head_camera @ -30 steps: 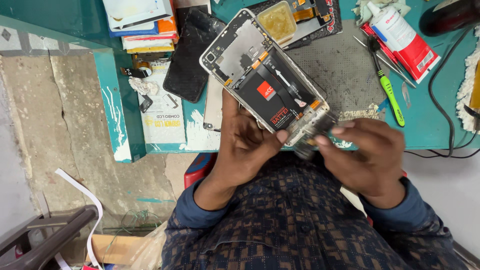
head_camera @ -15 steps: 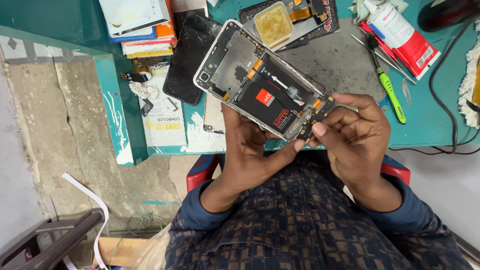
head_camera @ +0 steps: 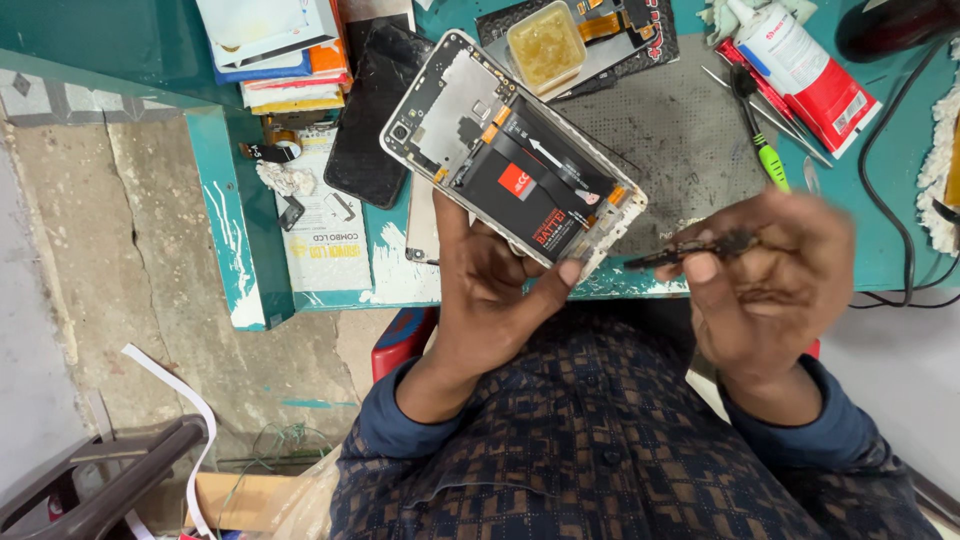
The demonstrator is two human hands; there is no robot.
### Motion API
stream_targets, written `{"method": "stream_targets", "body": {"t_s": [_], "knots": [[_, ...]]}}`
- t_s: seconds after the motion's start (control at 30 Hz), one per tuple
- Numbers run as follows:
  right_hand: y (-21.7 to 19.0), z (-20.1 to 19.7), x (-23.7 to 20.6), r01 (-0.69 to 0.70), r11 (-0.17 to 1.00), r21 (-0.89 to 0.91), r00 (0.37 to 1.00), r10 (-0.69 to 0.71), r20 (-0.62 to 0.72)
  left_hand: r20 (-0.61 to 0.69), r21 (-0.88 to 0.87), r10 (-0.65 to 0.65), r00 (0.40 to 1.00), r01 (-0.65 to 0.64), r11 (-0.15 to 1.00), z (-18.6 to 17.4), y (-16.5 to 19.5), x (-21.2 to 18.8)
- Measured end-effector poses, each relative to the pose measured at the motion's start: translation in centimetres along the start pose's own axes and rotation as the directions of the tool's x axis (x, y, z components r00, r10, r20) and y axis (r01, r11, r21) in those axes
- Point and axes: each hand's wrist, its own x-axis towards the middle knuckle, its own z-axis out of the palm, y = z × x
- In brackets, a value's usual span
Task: The person holds a disassembled smartphone and uses a small brush to clean its internal components, then pries at the frame and battery area with a tool. They rotate the phone to work on different sides, set it on the bench, and continue manipulating internal parts and connectors by hand.
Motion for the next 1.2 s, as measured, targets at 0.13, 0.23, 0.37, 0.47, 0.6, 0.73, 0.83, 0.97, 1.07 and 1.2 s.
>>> {"method": "stream_targets", "body": {"t_s": [0.13, 0.23, 0.37, 0.47, 0.6, 0.73, 0.83, 0.97, 1.07, 1.2], "knots": [[-1.2, -0.5, 1.8, 0.446, 0.856, -0.26, 0.865, -0.337, 0.372, -0.01, -0.072, -0.031, 0.999, 0.03, 0.997, -0.3, 0.5, 0.2], [-1.2, -1.4, 3.0, 0.695, 0.647, -0.313, 0.668, -0.419, 0.615, -0.02, -0.144, -0.071, 0.997, 0.068, 0.987, -0.4, 0.6, 0.3], [0.1, -1.6, 3.4, 0.773, 0.561, -0.298, 0.604, -0.503, 0.618, 0.007, -0.183, -0.056, 0.998, 0.057, 0.981, -0.5, 0.8, 0.2], [0.4, -2.1, 3.8, 0.768, 0.573, -0.286, 0.605, -0.504, 0.617, 0.031, -0.097, -0.048, 0.998, 0.051, 0.994, -0.5, 0.8, 0.1], [0.3, -1.8, 4.0, 0.712, 0.615, -0.339, 0.67, -0.449, 0.591, 0.036, -0.047, -0.049, 0.998, 0.051, 0.998, -0.4, 0.8, 0.0], [-0.4, -1.3, 4.0, 0.696, 0.603, -0.389, 0.69, -0.411, 0.596, 0.034, -0.049, -0.021, 0.999, 0.023, 0.999, -0.2, 0.8, -0.1], [-0.9, -0.7, 4.0, 0.663, 0.618, -0.423, 0.721, -0.373, 0.584, 0.034, -0.038, -0.023, 0.999, 0.025, 0.999, -0.1, 0.9, -0.2], [-1.3, -0.2, 4.0, 0.62, 0.643, -0.45, 0.757, -0.337, 0.56, 0.027, -0.025, -0.033, 0.999, 0.034, 0.999, 0.0, 0.7, -0.3], [-1.3, -0.1, 4.0, 0.615, 0.642, -0.457, 0.762, -0.338, 0.552, 0.037, -0.023, -0.019, 0.999, 0.02, 1.0, 0.1, 0.6, -0.6], [-1.3, -0.4, 4.0, 0.626, 0.636, -0.451, 0.753, -0.342, 0.563, 0.014, -0.039, -0.025, 1.0, 0.026, 0.999, 0.0, 0.5, -0.7]]}}
